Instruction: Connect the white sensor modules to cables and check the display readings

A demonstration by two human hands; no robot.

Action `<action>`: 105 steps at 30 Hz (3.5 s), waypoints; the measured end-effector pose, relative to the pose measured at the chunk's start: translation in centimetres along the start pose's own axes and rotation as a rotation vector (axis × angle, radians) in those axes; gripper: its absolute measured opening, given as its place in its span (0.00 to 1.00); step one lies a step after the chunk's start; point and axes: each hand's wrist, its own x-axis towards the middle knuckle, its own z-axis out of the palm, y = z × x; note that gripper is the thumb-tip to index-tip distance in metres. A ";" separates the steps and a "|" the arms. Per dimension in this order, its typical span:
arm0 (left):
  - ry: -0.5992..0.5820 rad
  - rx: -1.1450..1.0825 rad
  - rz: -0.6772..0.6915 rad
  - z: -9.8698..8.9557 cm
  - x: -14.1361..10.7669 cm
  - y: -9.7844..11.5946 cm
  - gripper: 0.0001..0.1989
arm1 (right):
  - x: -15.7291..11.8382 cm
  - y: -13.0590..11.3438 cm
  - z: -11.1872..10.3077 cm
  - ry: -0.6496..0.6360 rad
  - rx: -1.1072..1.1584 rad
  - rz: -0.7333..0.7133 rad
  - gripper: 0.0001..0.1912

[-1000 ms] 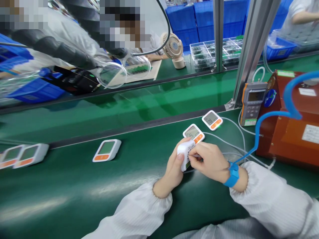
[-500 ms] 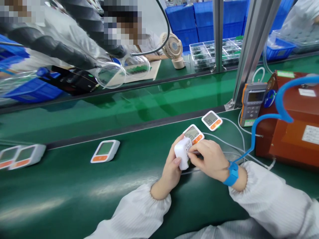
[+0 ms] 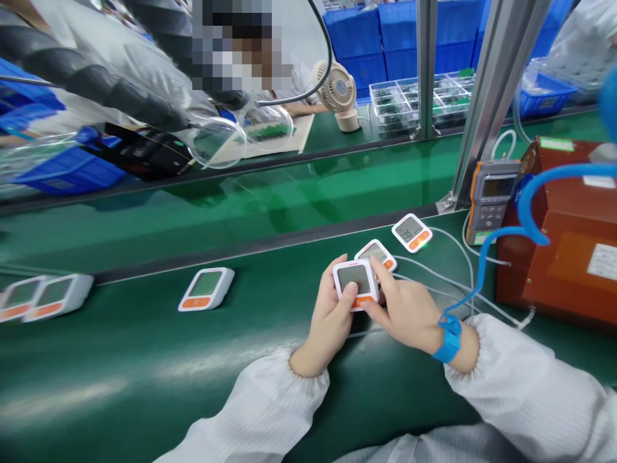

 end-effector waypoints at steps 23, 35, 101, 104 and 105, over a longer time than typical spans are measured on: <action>-0.323 -0.129 -0.145 0.0 0.0 0.3 0.43 | 0.8 0.5 -0.3 0.031 0.341 0.191 0.28; -0.321 -0.144 -0.146 0.1 0.1 0.3 0.42 | 0.8 0.4 -0.4 0.017 0.341 0.206 0.29; -0.318 -0.122 -0.145 0.1 0.1 0.4 0.41 | 0.9 0.0 -0.8 -0.004 0.321 0.236 0.30; -0.324 -0.114 -0.133 0.1 0.0 0.3 0.40 | 0.9 0.1 -0.7 -0.002 0.319 0.228 0.30; -0.324 -0.109 -0.128 0.1 0.0 0.3 0.40 | 0.8 0.1 -0.7 -0.003 0.315 0.228 0.30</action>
